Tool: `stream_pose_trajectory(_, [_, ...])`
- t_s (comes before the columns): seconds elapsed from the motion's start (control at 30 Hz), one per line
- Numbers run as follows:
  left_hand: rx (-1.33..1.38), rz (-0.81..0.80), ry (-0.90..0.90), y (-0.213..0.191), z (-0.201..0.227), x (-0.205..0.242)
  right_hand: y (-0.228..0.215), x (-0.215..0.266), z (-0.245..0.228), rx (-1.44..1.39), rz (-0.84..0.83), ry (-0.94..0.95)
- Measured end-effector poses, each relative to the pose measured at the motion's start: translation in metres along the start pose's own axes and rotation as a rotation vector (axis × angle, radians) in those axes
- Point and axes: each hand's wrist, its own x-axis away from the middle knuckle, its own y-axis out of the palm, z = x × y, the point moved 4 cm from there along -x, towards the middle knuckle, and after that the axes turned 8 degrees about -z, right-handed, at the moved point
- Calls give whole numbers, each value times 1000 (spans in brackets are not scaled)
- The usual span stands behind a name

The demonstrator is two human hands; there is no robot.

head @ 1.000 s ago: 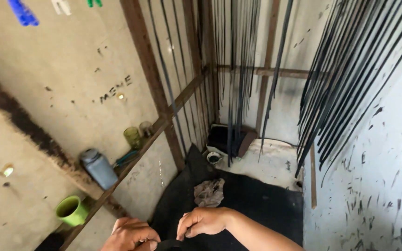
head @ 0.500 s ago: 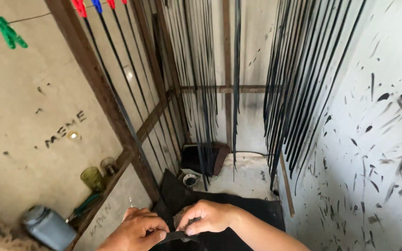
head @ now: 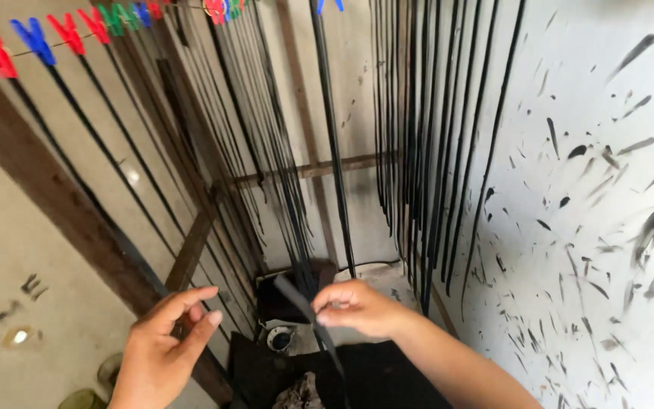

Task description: The person repeatedly sharpens thin black belts using a small pink sharpening device on a workbench, then hangs each belt on a rack with clothespins. The process is repeated for multiple belts.

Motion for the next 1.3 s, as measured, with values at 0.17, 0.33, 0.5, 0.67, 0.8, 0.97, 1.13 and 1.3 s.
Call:
stream_pose_trajectory(0.17, [-81,7,257,-10,37,-60,-48,-18,-20,-93,170,-276])
stream_pose_trajectory(0.33, [-169,0,474,-3,85,-121,-101,-35,-30,-8,410,-289])
stream_pose_trajectory(0.5, [-7,199,897,0,135,-172,-164,-54,-28,-76,666,-413])
stream_pose_trajectory(0.67, [30,323,898,7,175,-223,-212,-64,-45,-24,720,-493])
stream_pose_trajectory(0.8, [21,406,970,11,217,-263,-243,-71,-60,32,771,-525])
stream_pose_trajectory(0.97, [-28,448,839,29,261,-313,-279,-78,-64,123,833,-340])
stream_pose_trajectory(1.13, [66,551,685,44,291,-345,-301,-85,-68,123,886,-291])
stream_pose_trajectory(1.3, [175,657,747,48,300,-369,-319,-88,-70,165,902,-276])
